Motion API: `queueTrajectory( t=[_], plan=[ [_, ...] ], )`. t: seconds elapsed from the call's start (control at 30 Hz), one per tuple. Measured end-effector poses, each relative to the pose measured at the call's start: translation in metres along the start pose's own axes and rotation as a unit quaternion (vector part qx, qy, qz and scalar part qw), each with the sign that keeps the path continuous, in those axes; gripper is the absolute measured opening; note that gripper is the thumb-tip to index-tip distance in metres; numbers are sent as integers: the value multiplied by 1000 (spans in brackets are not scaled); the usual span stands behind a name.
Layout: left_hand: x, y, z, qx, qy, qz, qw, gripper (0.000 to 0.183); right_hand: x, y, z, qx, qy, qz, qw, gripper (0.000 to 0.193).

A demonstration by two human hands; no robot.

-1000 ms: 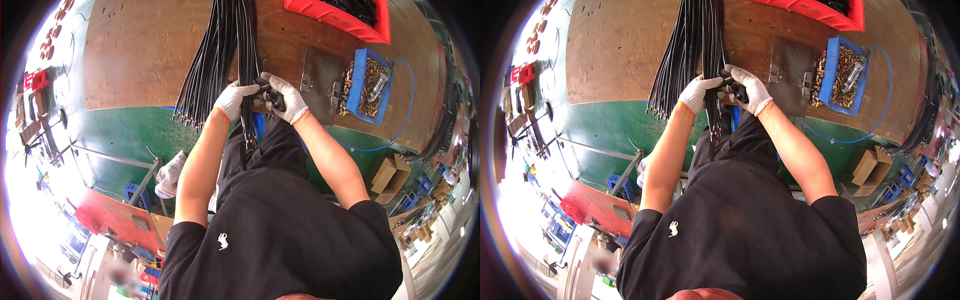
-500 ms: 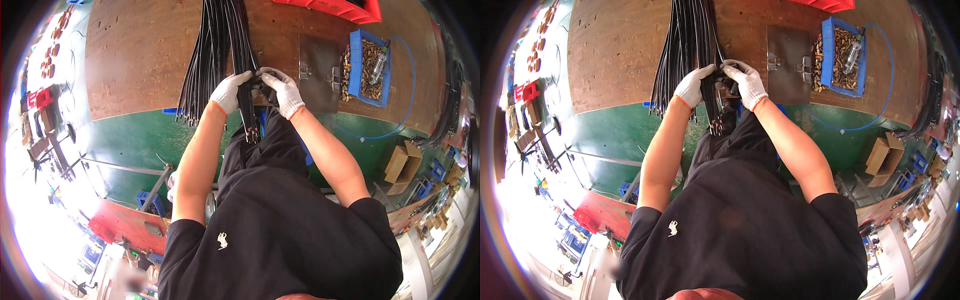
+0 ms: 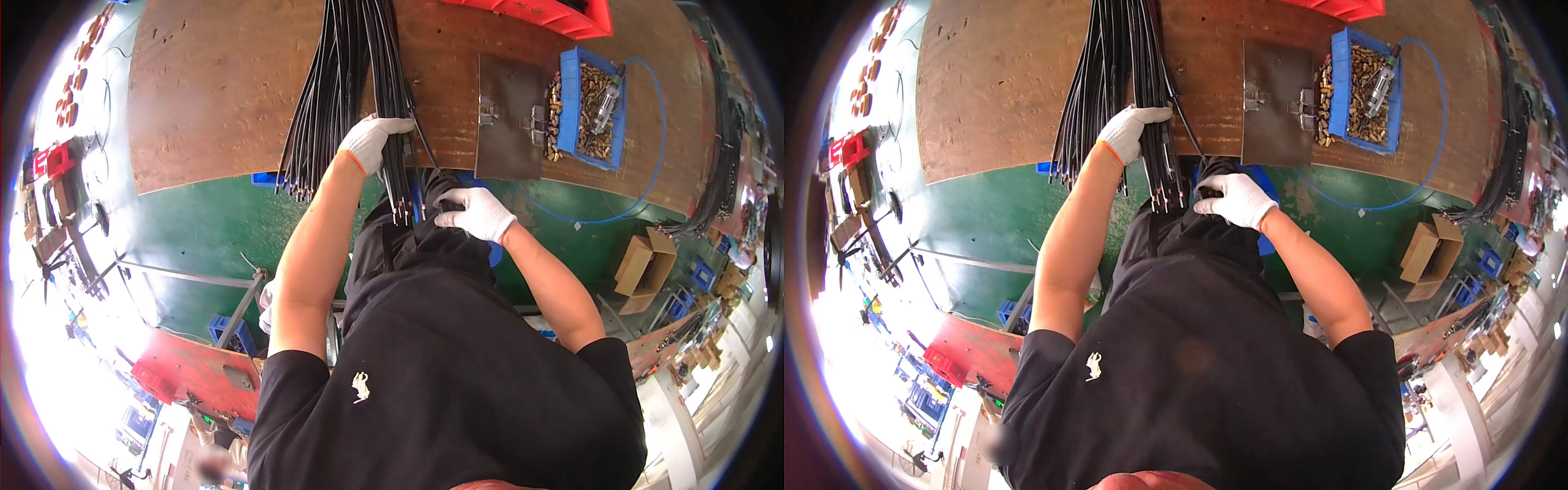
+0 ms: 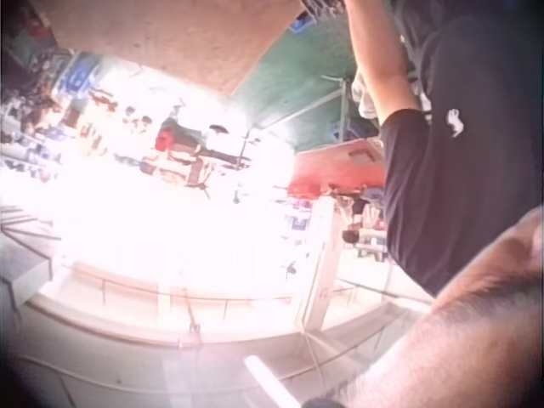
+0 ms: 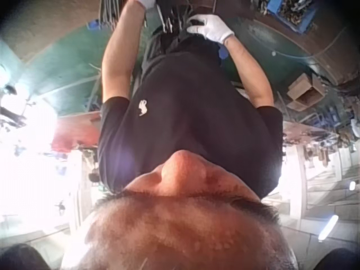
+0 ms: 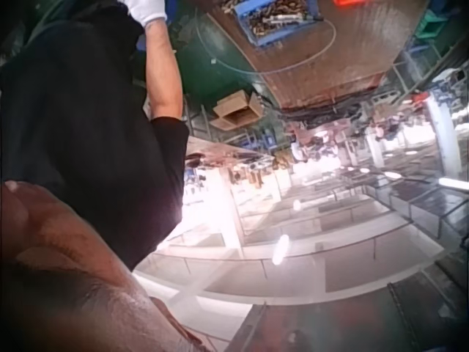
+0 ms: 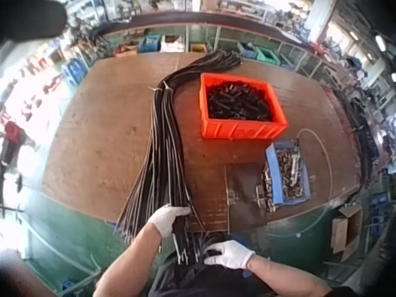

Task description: The recorder is assembling cable harnesses by inserting wire ends into plastic connectors.

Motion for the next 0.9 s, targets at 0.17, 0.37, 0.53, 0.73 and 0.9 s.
queueTrajectory(
  t=[0.17, 0.37, 0.53, 0.73, 0.9],
  plan=[
    [5, 5, 4, -13, -6, 19, 1000, 19, 8, -11, 6, 42, -62, 10, 997, 66],
    [8, 7, 9, -16, -10, 43, 999, 19, 15, -10, 2, 75, -85, 24, 993, 62],
    [11, 12, 10, -26, -21, 60, 998, 20, 16, -5, 5, 114, -77, 19, 990, 52],
    [8, 9, 16, -32, -2, 46, 998, 22, 11, 15, -4, 81, 153, 84, 981, 27],
    [16, 14, 10, -40, -9, 44, 998, 19, 40, 69, -38, 12, 214, 55, 975, 31]
  ],
)
Point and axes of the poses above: each hand's wrist, its own y-axis towards the middle knuckle, its own z-axis out of the palm, x = y × z, the point moved 4 cm from there along y, towards the middle knuckle, and after that the axes turned 4 degrees about x, right-handed, at the moved point
